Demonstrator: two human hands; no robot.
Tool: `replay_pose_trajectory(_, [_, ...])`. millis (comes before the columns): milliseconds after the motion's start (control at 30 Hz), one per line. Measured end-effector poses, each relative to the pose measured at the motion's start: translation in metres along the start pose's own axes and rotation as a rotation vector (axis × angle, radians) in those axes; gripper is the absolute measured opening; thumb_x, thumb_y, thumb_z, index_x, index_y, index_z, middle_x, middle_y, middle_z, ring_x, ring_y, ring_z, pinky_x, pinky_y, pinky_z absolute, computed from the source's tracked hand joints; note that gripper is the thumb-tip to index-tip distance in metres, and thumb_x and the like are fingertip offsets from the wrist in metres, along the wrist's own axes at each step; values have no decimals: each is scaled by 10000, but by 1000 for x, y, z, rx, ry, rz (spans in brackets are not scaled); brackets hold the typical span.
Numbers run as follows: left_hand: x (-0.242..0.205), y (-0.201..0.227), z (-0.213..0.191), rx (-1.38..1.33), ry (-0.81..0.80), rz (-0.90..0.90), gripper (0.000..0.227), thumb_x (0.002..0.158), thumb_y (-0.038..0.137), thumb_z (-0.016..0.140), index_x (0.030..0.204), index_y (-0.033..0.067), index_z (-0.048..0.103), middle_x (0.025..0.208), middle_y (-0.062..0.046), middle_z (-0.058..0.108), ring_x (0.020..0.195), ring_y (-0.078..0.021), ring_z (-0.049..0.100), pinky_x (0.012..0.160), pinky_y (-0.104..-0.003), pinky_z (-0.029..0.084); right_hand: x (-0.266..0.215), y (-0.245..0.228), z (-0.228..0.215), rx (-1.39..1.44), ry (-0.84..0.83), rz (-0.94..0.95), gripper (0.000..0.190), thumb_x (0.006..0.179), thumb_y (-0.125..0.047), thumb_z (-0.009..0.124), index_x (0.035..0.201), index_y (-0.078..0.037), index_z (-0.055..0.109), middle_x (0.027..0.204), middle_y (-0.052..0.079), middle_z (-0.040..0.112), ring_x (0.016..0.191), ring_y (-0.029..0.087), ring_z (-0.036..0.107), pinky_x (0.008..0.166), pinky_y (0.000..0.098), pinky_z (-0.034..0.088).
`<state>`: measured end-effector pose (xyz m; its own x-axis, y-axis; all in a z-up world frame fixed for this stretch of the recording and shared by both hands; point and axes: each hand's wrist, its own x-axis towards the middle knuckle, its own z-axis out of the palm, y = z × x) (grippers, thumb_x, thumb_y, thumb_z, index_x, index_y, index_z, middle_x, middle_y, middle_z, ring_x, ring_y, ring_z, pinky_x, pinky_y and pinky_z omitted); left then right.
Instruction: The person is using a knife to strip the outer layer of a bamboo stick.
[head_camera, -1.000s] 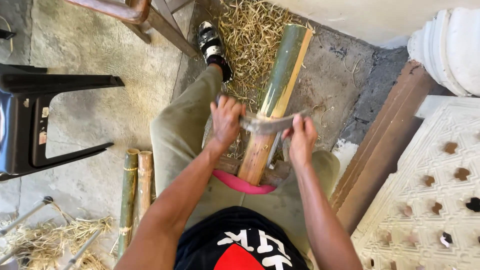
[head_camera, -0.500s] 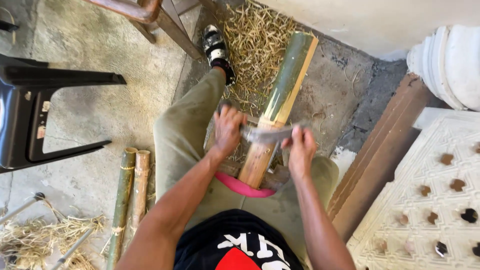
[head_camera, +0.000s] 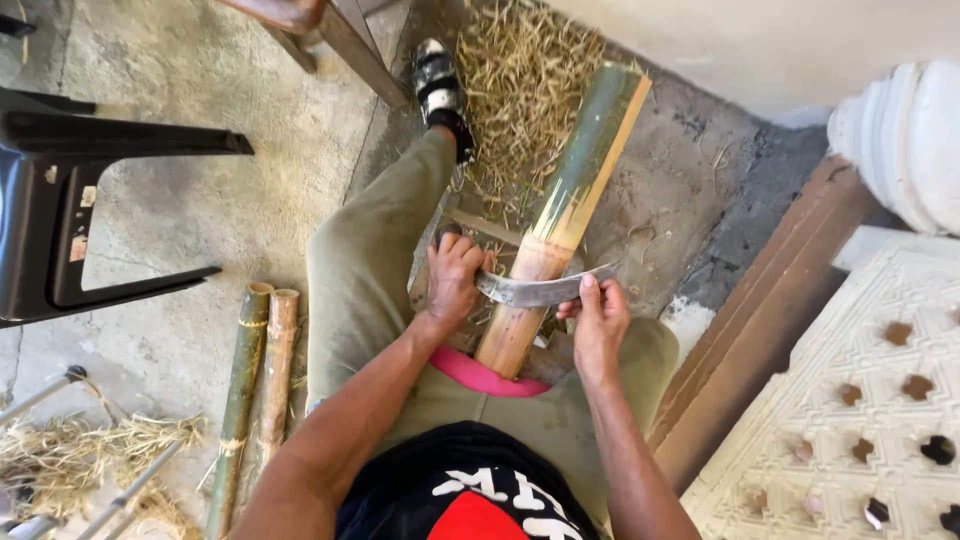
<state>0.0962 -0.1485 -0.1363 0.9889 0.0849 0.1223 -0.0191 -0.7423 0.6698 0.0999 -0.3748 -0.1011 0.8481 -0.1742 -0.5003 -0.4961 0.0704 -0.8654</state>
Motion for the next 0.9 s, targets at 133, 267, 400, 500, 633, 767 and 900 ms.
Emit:
replay_pose_trajectory(133, [39, -7, 16, -35, 48, 50, 221, 967, 168, 697, 783, 86, 605, 861, -72, 546, 929, -287, 504, 807, -467, 331, 32, -23, 9, -6, 17, -89, 208, 1075, -196, 549, 940, -39, 570, 757, 79, 647, 585, 139, 626, 531, 292, 568])
replay_pose_trajectory(267, [116, 0, 23, 11, 91, 60, 120, 867, 112, 731, 778, 125, 651, 843, -49, 574, 937, -276, 519, 765, -468, 321, 115, -72, 22, -69, -2, -153, 227, 1096, -194, 539, 970, -18, 610, 798, 89, 688, 588, 139, 622, 547, 296, 560])
replay_pose_trajectory(400, [148, 7, 11, 29, 105, 50, 93, 782, 60, 742, 802, 134, 689, 852, -34, 595, 962, -259, 533, 772, -469, 311, 131, -103, 34, -12, 25, -3, 228, 1070, -217, 523, 990, -28, 621, 822, 74, 706, 554, 119, 595, 510, 274, 549])
replay_pose_trajectory(500, [94, 1, 7, 53, 3, 125, 91, 773, 109, 768, 821, 117, 691, 850, -54, 588, 919, -271, 517, 757, -464, 309, 72, -70, 19, 18, 47, 42, 195, 1048, -203, 552, 991, -29, 619, 845, 68, 706, 556, 128, 599, 488, 286, 547])
replay_pose_trajectory(633, [90, -12, 19, 51, -26, 139, 88, 784, 117, 774, 808, 138, 692, 832, -39, 584, 920, -254, 525, 770, -457, 309, 66, -24, 4, 61, 81, -26, 201, 1069, -197, 582, 974, -21, 593, 779, 88, 664, 593, 125, 626, 525, 275, 571])
replay_pose_trajectory(767, [123, -11, 31, 74, -18, 96, 78, 793, 98, 747, 803, 155, 695, 846, -17, 600, 930, -235, 527, 774, -433, 315, 122, -47, 8, 61, 32, -87, 198, 1076, -203, 598, 988, -26, 608, 812, 57, 660, 601, 120, 620, 526, 267, 552])
replay_pose_trajectory(900, [123, -13, 34, 102, 28, 79, 106, 863, 153, 723, 765, 142, 685, 810, -23, 593, 860, -229, 498, 739, -424, 315, 106, -104, 27, -86, -15, 25, 213, 1057, -224, 559, 997, -31, 624, 808, 80, 702, 570, 142, 626, 507, 285, 573])
